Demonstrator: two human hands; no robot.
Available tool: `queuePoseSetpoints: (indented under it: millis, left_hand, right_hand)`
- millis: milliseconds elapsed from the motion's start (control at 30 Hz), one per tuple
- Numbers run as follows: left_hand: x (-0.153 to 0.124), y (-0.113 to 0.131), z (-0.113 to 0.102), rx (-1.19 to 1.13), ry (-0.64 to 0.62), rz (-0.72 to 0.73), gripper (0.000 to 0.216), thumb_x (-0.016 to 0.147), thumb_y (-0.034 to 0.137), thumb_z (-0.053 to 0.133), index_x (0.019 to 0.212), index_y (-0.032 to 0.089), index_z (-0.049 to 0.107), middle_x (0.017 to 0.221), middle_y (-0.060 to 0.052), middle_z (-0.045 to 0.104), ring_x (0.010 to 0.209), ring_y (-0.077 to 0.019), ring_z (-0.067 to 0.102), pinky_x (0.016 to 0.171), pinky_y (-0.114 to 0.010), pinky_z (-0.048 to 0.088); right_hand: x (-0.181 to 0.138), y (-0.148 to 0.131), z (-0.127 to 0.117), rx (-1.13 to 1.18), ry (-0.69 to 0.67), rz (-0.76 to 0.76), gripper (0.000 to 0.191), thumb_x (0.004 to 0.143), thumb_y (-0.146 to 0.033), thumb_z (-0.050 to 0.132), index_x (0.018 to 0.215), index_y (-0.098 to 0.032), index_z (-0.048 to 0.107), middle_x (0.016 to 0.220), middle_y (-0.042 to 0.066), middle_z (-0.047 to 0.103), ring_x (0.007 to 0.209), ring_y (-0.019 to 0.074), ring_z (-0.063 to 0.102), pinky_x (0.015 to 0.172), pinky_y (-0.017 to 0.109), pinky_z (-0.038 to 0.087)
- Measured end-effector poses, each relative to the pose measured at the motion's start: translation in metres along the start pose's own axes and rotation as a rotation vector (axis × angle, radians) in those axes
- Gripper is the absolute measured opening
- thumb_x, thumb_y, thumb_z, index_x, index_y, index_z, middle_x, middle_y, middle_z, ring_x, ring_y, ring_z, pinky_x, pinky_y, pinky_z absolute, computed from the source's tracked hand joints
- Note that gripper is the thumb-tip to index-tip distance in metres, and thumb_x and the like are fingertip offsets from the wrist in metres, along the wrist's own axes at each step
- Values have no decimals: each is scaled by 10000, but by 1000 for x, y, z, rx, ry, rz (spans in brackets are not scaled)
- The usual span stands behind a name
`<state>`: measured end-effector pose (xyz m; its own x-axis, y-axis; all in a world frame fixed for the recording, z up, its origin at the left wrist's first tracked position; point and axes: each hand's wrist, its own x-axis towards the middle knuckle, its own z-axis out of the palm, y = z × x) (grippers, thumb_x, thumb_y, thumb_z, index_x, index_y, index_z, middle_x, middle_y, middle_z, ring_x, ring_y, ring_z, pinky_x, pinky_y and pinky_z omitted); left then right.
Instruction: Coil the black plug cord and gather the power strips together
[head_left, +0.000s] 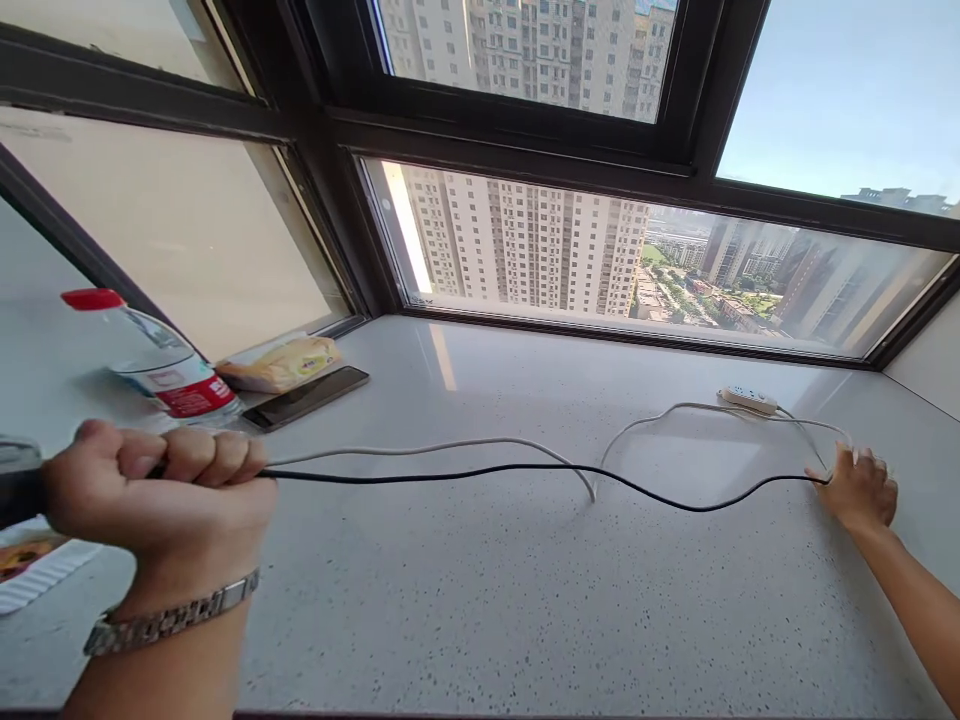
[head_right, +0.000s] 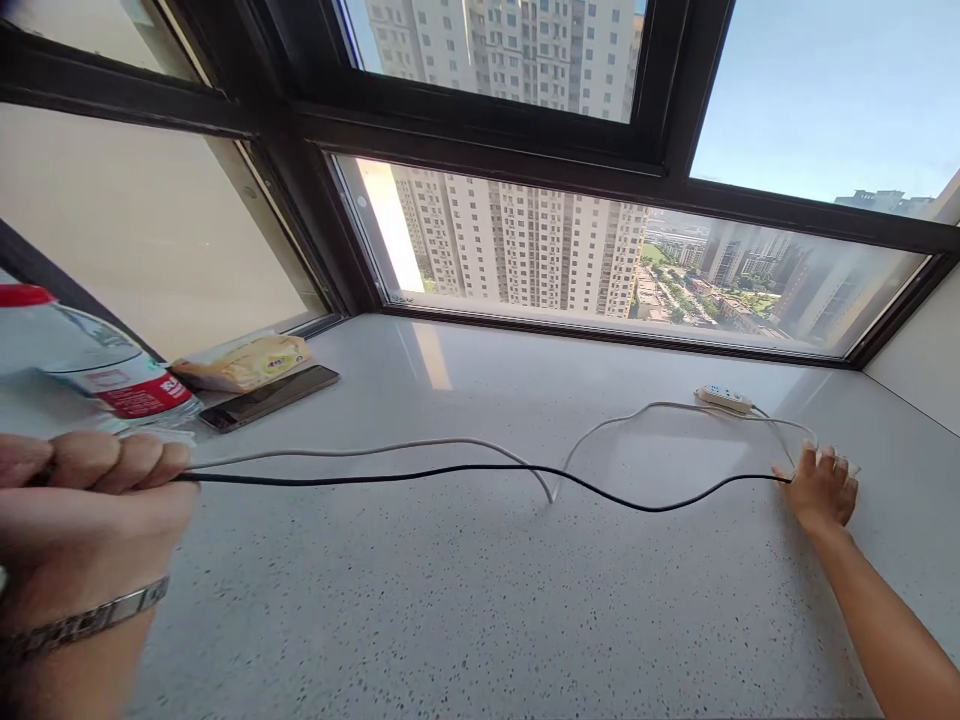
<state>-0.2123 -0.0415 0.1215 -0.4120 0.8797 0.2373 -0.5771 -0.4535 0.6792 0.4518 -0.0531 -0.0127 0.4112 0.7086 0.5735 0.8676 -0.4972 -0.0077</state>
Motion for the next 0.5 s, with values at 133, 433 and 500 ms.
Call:
queuePoseSetpoints:
  millis: [133,433,500]
  left_hand:
    - [-4,-32,18,35,164,139,428,904,187,345,507,173,184,382,57,108,337,-78,31,362,-235,33]
    - [-37,-158,62,195,-195,-74,521,753,346,634,496,185,210,425,96,148,354,-32,146,369,-196,149]
    - [-50,-182,73,261,-280,-125,527,735,415,648,496,191,234,423,94,168,362,-34,163,375,-199,155]
  right_hand:
    - [-6,-28,-18,-7,-293,27,739,740,-357,580,1392,-72,382,1465,270,254,1332,459,241,1000,609,288]
    - [-88,-187,-128,580,-297,-654,718,896,-479,445,1484,-214,131,1514,113,254,1396,287,210,1048,467,368]
    - [-109,-226,-131,617,-185,-708,824,865,-516,502,1496,-189,84,1516,137,239,1399,329,179,1077,518,303]
